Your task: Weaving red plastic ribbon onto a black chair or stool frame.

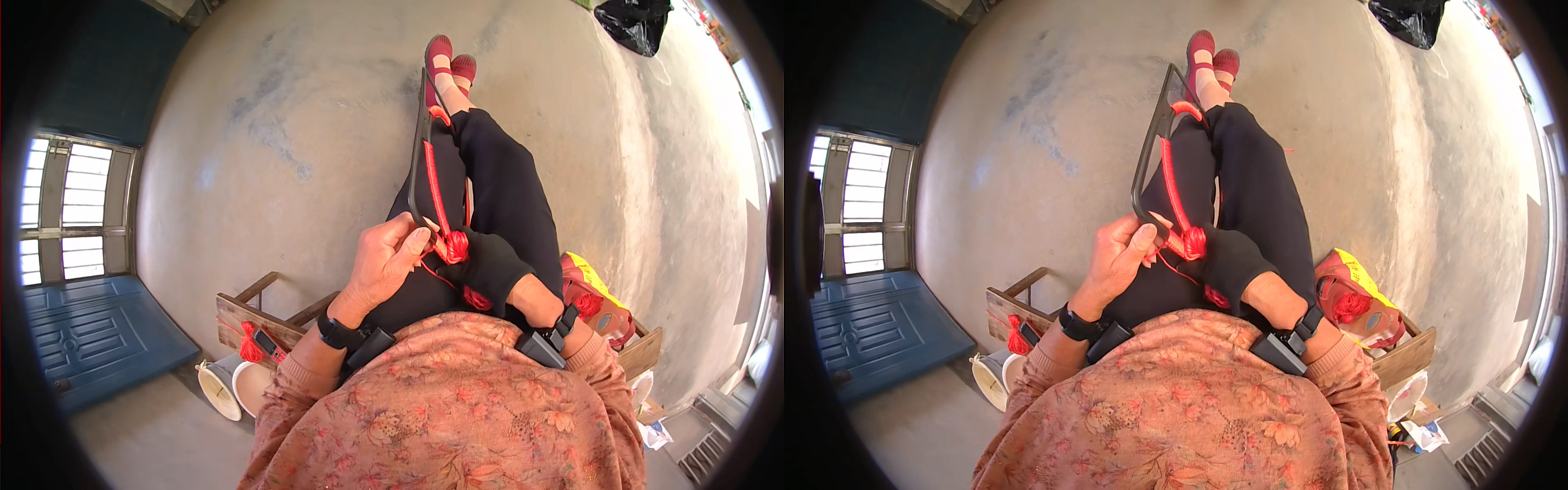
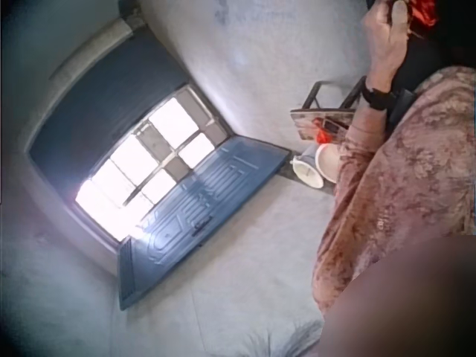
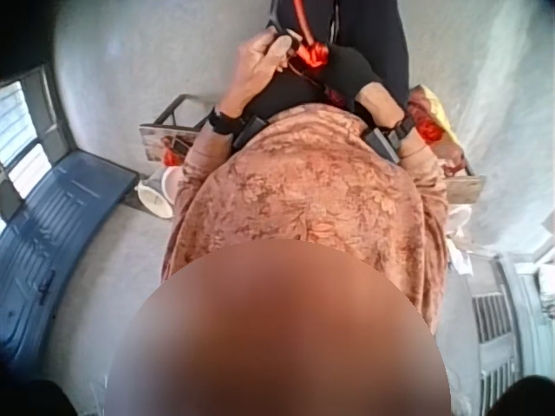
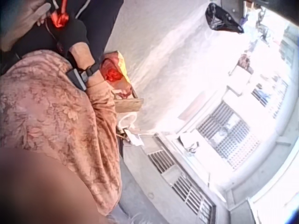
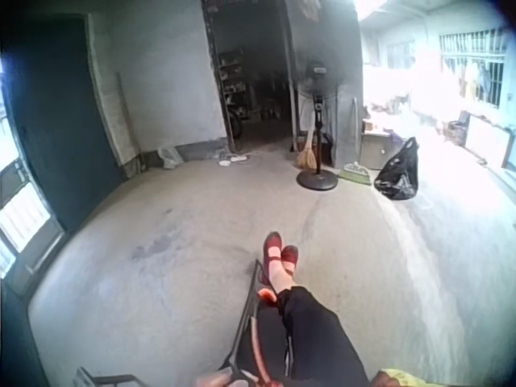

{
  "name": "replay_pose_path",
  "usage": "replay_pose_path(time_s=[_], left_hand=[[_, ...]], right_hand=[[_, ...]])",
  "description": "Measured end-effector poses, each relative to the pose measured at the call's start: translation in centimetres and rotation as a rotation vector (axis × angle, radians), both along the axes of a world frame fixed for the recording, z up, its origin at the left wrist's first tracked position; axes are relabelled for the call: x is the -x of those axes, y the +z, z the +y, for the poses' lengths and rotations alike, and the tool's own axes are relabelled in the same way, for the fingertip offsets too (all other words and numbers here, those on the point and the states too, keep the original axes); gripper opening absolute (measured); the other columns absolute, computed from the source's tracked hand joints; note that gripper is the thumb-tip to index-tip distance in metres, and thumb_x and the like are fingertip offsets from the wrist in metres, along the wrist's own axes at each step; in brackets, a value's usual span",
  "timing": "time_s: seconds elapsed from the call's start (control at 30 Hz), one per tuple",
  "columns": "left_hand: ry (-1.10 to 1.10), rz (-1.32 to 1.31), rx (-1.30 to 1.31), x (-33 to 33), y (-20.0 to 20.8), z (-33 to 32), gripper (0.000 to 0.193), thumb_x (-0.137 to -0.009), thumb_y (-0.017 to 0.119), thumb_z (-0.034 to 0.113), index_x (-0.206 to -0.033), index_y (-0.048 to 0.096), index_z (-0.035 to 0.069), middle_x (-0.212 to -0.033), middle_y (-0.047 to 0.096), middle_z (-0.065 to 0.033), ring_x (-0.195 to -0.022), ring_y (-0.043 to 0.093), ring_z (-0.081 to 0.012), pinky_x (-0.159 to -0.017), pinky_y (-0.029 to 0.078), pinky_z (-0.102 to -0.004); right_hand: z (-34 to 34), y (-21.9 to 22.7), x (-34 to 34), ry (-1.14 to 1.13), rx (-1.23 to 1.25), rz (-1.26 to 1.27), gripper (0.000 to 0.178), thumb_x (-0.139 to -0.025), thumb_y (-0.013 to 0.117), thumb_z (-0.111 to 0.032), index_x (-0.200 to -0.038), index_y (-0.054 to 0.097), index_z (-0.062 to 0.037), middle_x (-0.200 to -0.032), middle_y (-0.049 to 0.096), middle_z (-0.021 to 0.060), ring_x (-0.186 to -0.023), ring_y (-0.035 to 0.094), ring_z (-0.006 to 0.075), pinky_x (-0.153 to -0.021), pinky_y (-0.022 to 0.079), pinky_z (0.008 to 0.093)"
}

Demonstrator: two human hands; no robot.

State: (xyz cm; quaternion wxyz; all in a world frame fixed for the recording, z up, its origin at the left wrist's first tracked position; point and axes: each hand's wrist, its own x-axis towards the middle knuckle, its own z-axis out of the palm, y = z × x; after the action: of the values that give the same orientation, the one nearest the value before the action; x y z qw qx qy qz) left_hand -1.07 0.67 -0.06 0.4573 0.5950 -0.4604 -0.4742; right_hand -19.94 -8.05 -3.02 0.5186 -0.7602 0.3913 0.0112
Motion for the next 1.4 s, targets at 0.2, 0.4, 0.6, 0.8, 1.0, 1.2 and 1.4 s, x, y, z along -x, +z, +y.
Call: replay_pose_path(time_s=[0.2, 0.4, 0.6, 0.8, 1.0, 1.2, 1.4], left_hand=[[-0.012, 0.042, -0.034, 0.2, 0.4, -1.3, 0.037, -0.105, 0.053, 0.034, -0.11, 0.066, 0.0, -0.08, 0.061, -0.0012, -0.067, 0.053, -0.006, -0.059, 0.046, -0.0219], [0.01, 0.043, -0.036, 0.3, 0.1, -1.8, 0.034, -0.103, 0.057, 0.031, -0.093, 0.065, 0.0, -0.072, 0.058, 0.0006, -0.058, 0.051, -0.0054, -0.053, 0.044, -0.0224], [0.045, 0.174, -0.119, -0.1, -0.1, -0.8, 0.032, -0.103, 0.056, 0.032, -0.097, 0.065, 0.002, -0.069, 0.059, 0.001, -0.055, 0.051, -0.0033, -0.049, 0.042, -0.0189], [-0.08, 0.488, -0.357, -0.9, 0.8, 3.0, 0.027, -0.105, 0.052, 0.026, -0.101, 0.063, 0.002, -0.066, 0.056, 0.0008, -0.048, 0.043, -0.0018, -0.041, 0.031, -0.0168], [-0.086, 0.915, -0.424, -0.1, 1.8, 4.4, 0.023, -0.105, 0.052, 0.023, -0.099, 0.062, 0.003, -0.08, 0.064, -0.0074, -0.058, 0.056, -0.0079, -0.044, 0.04, -0.0178], [0.02, 0.956, 0.149, -0.2, 3.8, 2.1, 0.029, -0.103, 0.054, 0.019, -0.126, 0.06, 0.002, -0.139, 0.053, -0.017, -0.122, 0.058, -0.0211, -0.081, 0.058, -0.0334], [0.128, 0.602, -0.019, 1.3, 0.3, -1.0, 0.039, -0.1, 0.057, 0.009, -0.138, 0.052, 0.006, -0.136, 0.058, -0.0081, -0.113, 0.061, -0.0167, -0.084, 0.056, -0.032]], right_hand=[[1.0, 2.5, 0.4, 0.02, 0.115, 0.134, 0.056, -0.083, 0.075, -0.035, -0.124, 0.057, -0.0018, -0.098, 0.07, 0.0226, -0.094, 0.068, 0.0403, -0.082, 0.053, 0.0468], [1.9, 4.5, 1.6, -0.107, 0.133, -0.194, 0.054, -0.084, 0.076, -0.031, -0.123, 0.058, 0.0018, -0.095, 0.071, 0.0208, -0.087, 0.07, 0.0358, -0.078, 0.055, 0.0416], [-1.3, 3.9, 5.3, -0.516, -0.506, -0.605, 0.036, -0.098, 0.063, -0.025, -0.123, 0.06, 0.001, -0.083, 0.067, 0.0059, -0.074, 0.064, 0.0128, -0.068, 0.051, 0.0244], [-6.8, 0.8, 11.8, -0.897, -0.691, -1.043, 0.045, -0.102, 0.057, -0.037, -0.125, 0.058, 0.0019, -0.083, 0.062, 0.0025, -0.065, 0.056, 0.0073, -0.055, 0.045, 0.022], [-11.4, 0.9, 17.9, -0.92, -0.631, -1.155, 0.049, -0.102, 0.058, -0.036, -0.13, 0.053, 0.0037, -0.094, 0.065, 0.0068, -0.077, 0.061, 0.0129, -0.067, 0.05, 0.0255], [-9.9, 4.4, 13.1, -0.872, -0.37, -1.014, 0.043, -0.098, 0.059, -0.02, -0.132, 0.053, 0.0054, -0.126, 0.063, 0.0199, -0.118, 0.061, 0.0264, -0.102, 0.047, 0.0361], [-5.0, 5.6, 3.9, -0.232, 0.72, -0.142, 0.031, -0.08, 0.075, -0.016, -0.11, 0.067, -0.0104, -0.096, 0.067, 0.0118, -0.091, 0.067, 0.0302, -0.079, 0.054, 0.0387]])
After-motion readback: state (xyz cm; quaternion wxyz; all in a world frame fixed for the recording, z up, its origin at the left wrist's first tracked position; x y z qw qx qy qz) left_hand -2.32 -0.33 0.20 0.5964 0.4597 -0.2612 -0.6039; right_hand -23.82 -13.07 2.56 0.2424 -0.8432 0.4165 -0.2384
